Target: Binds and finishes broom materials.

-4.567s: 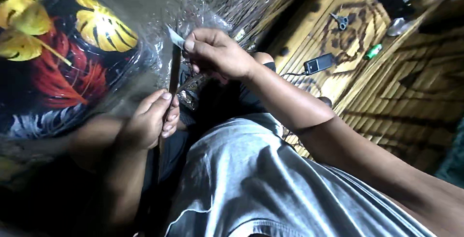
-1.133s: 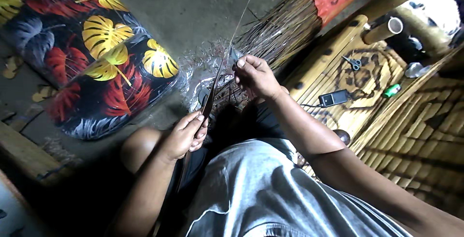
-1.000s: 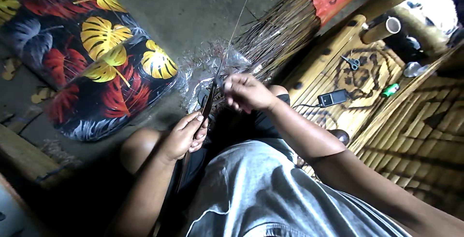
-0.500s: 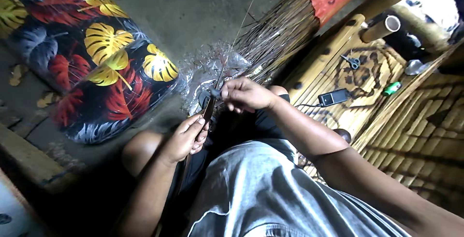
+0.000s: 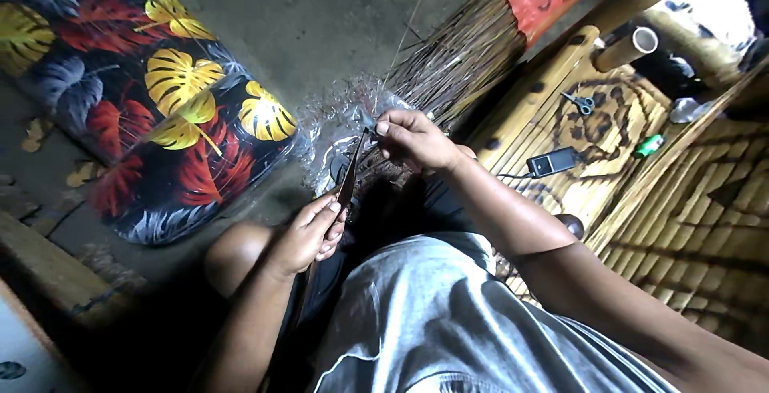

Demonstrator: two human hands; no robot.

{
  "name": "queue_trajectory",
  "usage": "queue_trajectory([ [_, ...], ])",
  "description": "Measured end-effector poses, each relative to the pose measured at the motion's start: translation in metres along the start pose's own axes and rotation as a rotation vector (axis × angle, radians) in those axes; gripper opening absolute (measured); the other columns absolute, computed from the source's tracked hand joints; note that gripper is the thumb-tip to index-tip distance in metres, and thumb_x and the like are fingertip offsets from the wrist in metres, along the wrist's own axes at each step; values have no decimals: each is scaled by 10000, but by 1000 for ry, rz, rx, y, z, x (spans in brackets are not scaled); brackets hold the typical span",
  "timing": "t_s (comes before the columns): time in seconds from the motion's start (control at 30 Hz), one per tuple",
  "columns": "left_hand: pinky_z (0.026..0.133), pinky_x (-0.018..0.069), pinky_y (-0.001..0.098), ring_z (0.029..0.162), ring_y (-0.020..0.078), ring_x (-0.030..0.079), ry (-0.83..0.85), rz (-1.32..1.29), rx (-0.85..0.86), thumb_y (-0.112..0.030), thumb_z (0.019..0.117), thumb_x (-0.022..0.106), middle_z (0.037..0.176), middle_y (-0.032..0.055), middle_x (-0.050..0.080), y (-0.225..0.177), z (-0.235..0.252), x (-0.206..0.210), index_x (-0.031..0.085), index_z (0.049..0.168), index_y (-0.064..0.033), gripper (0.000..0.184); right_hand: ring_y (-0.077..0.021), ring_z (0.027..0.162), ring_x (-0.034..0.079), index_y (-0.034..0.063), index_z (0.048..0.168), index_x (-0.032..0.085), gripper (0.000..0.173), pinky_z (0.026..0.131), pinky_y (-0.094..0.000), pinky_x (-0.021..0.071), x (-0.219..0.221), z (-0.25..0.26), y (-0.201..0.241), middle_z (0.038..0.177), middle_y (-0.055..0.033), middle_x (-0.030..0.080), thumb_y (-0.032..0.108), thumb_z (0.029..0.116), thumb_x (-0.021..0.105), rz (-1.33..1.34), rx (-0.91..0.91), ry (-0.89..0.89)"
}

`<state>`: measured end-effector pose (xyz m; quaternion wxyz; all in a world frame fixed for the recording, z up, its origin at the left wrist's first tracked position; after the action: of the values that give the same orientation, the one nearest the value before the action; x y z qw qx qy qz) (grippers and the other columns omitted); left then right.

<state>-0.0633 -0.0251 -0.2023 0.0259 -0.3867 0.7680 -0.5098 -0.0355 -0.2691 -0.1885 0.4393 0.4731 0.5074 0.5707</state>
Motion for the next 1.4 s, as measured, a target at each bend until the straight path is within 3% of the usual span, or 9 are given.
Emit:
queue_trajectory([
  [0.23, 377, 352, 147, 425, 22, 368, -13, 28, 13, -298, 1122, 307, 638, -55, 407, -1, 1, 0, 550, 972, -134, 330, -102, 495, 566, -14, 954, 641, 263, 452, -255, 477, 53, -23, -9, 665, -51, 631, 156, 1068, 476, 60, 193, 302],
  [0.47, 358, 333, 148, 404, 11, 347, -28, 67, 36, -289, 1105, 287, 614, -74, 404, 0, 2, -1, 547, 962, -160, 324, -95, 496, 556, -29, 914, 629, 275, 443, -254, 451, 32, -11, -11, 662, -51, 630, 150, 1062, 482, 2, 81, 211],
  [0.6, 355, 331, 141, 396, 3, 344, -32, 61, 35, -275, 1099, 284, 607, -80, 405, -2, 3, 0, 542, 959, -161, 315, -108, 578, 590, -41, 949, 643, 258, 526, -284, 515, 19, -4, -3, 702, -52, 616, 138, 1062, 496, -112, -35, 86],
  [0.8, 359, 331, 139, 406, 0, 347, -7, 39, 26, -276, 1098, 287, 621, -79, 409, 0, 1, 0, 548, 963, -161, 316, -127, 591, 598, -54, 1180, 627, 280, 516, -286, 524, -15, -1, 5, 782, -74, 644, 150, 1086, 460, -81, -15, -216],
  [0.87, 363, 336, 138, 411, 2, 356, 5, 34, 27, -282, 1101, 287, 625, -78, 412, -1, 1, 0, 547, 961, -159, 320, -129, 567, 590, -39, 1128, 625, 265, 495, -283, 513, -12, -2, 4, 748, -67, 631, 162, 1085, 458, -14, 13, -146],
  [0.97, 379, 351, 138, 425, 5, 373, 25, 12, 25, -289, 1105, 294, 632, -75, 418, -4, 1, 1, 549, 952, -149, 329, -116, 505, 570, -6, 1003, 618, 265, 455, -269, 488, 22, -9, -5, 670, -49, 625, 173, 1083, 440, 83, 84, 98],
  [1.1, 381, 345, 140, 429, 11, 372, 19, -12, 27, -285, 1112, 281, 632, -67, 408, -3, 1, 0, 546, 952, -141, 341, -99, 454, 538, 28, 949, 602, 292, 429, -247, 476, 63, -23, -19, 622, -41, 589, 209, 1075, 411, 265, 218, 279],
  [1.23, 381, 338, 140, 431, 9, 367, 58, -63, 25, -285, 1114, 254, 636, -74, 401, -3, -1, -1, 534, 959, -147, 349, -80, 469, 550, 17, 947, 616, 280, 427, -233, 468, 55, -17, -24, 632, -18, 605, 181, 1074, 428, 249, 89, 259],
  [1.4, 377, 343, 139, 429, 11, 377, 127, -149, 22, -295, 1115, 254, 644, -73, 408, -4, -3, 1, 542, 959, -146, 360, -67, 582, 579, -33, 956, 657, 246, 515, -240, 493, 40, -10, -11, 708, -24, 619, 131, 1048, 499, -37, -186, 135],
])
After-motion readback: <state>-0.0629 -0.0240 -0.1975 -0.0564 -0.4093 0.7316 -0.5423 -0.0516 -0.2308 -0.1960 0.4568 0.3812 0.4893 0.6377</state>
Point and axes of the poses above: each hand's wrist, its own z-axis towards the middle knuckle, its own x-axis out of the palm, y = z × x, the point moved 5 cm from there along z, towards the middle knuckle
